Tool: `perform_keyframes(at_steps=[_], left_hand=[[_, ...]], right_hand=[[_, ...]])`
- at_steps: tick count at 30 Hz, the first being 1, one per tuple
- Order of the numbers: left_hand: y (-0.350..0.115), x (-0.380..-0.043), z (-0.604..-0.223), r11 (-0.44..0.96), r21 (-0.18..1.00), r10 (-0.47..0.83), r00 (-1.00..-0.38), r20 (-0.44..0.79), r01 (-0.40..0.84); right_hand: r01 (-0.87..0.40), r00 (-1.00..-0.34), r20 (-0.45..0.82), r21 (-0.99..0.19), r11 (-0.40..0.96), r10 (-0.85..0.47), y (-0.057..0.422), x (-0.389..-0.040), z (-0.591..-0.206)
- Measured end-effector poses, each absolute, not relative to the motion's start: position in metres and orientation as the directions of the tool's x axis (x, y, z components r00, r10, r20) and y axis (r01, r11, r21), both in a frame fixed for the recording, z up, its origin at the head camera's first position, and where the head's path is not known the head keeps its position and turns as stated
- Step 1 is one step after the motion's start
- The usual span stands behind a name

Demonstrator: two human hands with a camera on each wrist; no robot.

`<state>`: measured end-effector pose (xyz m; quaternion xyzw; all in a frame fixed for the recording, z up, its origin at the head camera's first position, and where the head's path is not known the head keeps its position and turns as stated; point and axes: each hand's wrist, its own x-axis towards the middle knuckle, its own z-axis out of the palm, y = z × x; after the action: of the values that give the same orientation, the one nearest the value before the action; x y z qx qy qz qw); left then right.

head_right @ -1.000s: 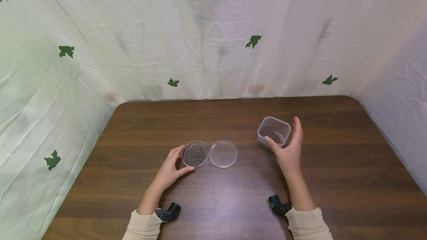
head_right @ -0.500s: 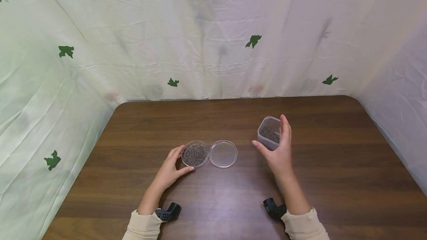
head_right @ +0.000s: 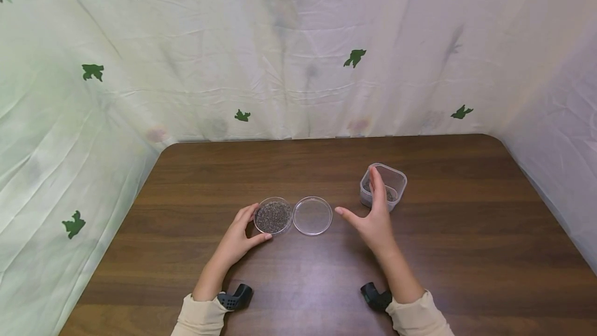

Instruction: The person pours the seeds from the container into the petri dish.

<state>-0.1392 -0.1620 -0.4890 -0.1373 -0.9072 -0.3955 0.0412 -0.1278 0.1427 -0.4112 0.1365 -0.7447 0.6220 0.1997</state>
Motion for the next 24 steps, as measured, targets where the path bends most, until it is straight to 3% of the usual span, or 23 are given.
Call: perform_keyframes(at_steps=[12, 24], left_hand=[[-0.162, -0.139, -0.487, 0.639, 0.713, 0.222, -0.957, 0.189, 0.289], [-0.162, -0.139, -0.487, 0.642, 0.712, 0.220, -0.958, 0.183, 0.284]], right_hand=[[-0.397, -0.918, 0.389, -0.890, 0.223, -0.080, 0.132, -0.128, -0.422], [-0.366, -0.929, 0.325, -0.870, 0.330, -0.175, 0.135, -0.144, -0.465]])
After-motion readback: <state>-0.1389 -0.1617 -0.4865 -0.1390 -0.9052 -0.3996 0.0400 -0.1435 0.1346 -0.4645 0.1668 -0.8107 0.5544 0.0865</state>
